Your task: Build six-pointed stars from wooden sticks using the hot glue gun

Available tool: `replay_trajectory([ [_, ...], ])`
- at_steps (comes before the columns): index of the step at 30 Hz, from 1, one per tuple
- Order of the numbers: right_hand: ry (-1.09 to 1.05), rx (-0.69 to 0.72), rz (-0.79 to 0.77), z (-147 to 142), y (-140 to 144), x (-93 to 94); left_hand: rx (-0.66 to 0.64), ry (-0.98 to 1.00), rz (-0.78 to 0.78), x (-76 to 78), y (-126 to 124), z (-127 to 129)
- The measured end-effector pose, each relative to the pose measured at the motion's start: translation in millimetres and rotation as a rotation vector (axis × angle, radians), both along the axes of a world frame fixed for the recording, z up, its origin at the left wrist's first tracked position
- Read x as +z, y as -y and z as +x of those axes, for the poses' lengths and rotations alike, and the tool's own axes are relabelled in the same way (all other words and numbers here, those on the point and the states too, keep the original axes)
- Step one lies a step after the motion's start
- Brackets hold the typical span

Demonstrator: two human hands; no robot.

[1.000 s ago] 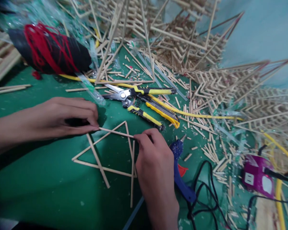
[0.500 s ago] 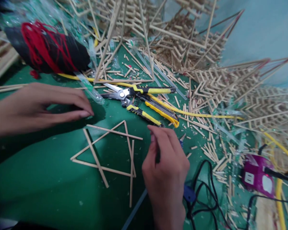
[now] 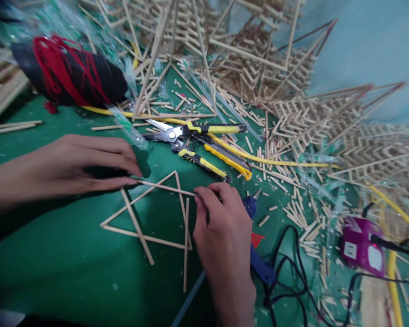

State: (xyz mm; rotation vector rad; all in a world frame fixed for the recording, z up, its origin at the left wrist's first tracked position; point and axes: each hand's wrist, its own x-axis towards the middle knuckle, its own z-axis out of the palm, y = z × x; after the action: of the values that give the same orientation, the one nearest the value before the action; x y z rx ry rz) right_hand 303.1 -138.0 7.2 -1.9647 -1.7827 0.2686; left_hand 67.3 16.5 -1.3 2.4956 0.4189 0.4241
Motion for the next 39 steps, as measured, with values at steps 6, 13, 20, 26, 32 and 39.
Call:
replay_trajectory([
  [6,0.058,-0.002,0.040,3,3,6.0,0.064,0.019,-0.004,8.5,4,1],
  [13,0.121,0.135,-0.046,-2,31,30.0,0.349,0.001,0.296,12.6,67,-6],
  [20,0.044,0.138,-0.217,-23,46,20.1,0.242,-0.122,0.307,-12.6,132,-9],
  [26,0.006,0.087,-0.207,-32,46,17.7,0.234,-0.061,0.291,-15.3,133,-10],
  [32,0.009,0.099,-0.123,-31,52,18.2,0.242,-0.045,0.244,-13.7,131,-16],
  [39,0.136,0.106,-0.088,-29,71,16.4,0.273,-0.076,0.233,-15.9,136,-18],
])
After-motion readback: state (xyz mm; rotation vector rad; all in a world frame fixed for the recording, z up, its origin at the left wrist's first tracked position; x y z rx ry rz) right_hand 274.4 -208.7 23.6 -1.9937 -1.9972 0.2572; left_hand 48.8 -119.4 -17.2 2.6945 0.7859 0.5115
